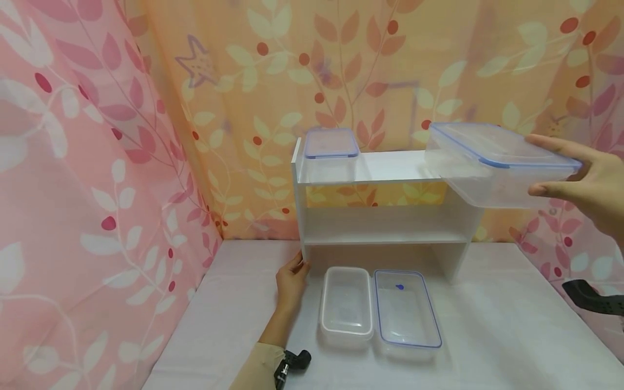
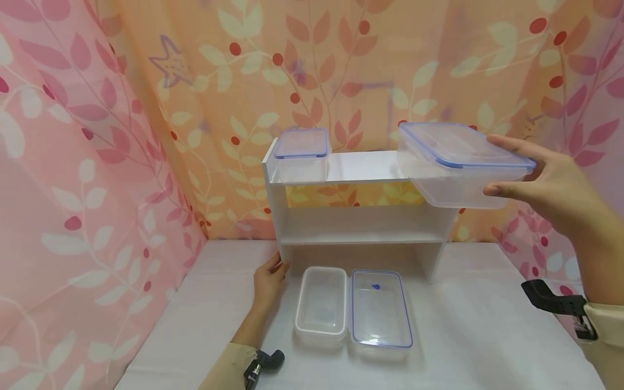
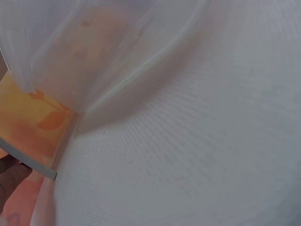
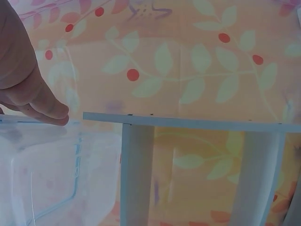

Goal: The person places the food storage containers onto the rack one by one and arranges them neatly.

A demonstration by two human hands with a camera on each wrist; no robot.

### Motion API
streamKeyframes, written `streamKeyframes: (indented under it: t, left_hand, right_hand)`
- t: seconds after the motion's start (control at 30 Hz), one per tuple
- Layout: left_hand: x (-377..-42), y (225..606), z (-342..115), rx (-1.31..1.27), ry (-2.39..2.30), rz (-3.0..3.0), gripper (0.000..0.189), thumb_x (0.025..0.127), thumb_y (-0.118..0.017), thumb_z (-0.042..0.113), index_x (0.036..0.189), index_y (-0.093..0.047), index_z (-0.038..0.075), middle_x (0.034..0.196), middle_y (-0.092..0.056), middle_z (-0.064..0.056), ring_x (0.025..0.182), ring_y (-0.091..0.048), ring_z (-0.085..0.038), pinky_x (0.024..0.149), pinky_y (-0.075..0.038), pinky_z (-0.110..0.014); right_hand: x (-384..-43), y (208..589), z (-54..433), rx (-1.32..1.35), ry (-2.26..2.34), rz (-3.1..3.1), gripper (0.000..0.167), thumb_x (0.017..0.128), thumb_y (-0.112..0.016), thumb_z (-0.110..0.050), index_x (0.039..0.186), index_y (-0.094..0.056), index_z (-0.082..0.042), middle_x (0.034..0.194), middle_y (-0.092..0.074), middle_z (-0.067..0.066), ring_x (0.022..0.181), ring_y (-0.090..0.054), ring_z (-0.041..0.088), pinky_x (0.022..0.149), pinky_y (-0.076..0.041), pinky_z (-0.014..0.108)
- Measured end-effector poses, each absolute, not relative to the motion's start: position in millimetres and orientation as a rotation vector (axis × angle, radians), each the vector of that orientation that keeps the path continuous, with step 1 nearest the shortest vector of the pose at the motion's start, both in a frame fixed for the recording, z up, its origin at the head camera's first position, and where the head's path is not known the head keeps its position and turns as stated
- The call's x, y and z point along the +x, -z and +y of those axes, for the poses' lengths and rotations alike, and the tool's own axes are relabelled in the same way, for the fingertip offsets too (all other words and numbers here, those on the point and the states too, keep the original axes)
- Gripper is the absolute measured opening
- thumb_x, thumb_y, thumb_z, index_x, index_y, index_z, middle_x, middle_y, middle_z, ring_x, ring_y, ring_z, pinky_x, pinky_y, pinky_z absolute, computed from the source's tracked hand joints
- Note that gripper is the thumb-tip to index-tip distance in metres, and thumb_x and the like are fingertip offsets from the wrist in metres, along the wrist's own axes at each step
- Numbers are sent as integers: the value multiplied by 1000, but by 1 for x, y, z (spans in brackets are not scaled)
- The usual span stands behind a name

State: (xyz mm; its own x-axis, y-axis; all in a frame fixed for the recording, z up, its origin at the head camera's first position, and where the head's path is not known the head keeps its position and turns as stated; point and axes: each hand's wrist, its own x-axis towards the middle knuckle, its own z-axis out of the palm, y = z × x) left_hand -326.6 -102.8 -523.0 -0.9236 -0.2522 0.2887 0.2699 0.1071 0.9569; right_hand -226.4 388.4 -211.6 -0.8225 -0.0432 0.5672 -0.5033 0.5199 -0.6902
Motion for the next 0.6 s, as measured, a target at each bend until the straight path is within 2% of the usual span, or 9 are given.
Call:
streamKeyframes:
  t: [0.17, 0.33, 0.47, 0.6]
  left_hand:
    - [-327, 523, -103, -10, 1874, -2020, 40, 93, -75, 9, 133, -70, 17, 133, -68, -7, 106, -72, -21, 65, -58, -25]
    - [-328, 523, -102, -1, 1878, -2018, 40, 93, -74, 8, 132, -70, 17, 131, -69, -7, 106, -72, -20, 67, -59, -30]
    - [-328, 523, -101, -5, 1881, -2012, 40, 93, -74, 8, 132, -70, 18, 130, -70, -7, 104, -72, -20, 67, -61, -37]
    - [-327, 524, -100, -7, 1884, -2012, 40, 93, -75, 10, 132, -71, 20, 129, -71, -7, 101, -73, -20, 61, -60, -44]
  right_hand:
    - [-230, 209, 385, 383, -1252, -2308, 74, 90, -73, 4, 155, -48, -20, 130, -56, -15, 91, -62, -9, 65, -51, 5]
    - [-237, 205, 384, 391, -1270, -2333, 75, 90, -74, 4, 155, -47, -22, 138, -54, -9, 93, -62, -9, 67, -52, 6]
    - [-242, 204, 384, 379, -1231, -2362, 76, 90, -75, 1, 155, -47, -25, 134, -53, -10, 90, -60, -7, 68, -51, 5]
    - [-246, 203, 383, 340, -1184, -2397, 77, 90, -77, -3, 156, -46, -27, 129, -52, -12, 83, -56, -1, 65, -50, 6]
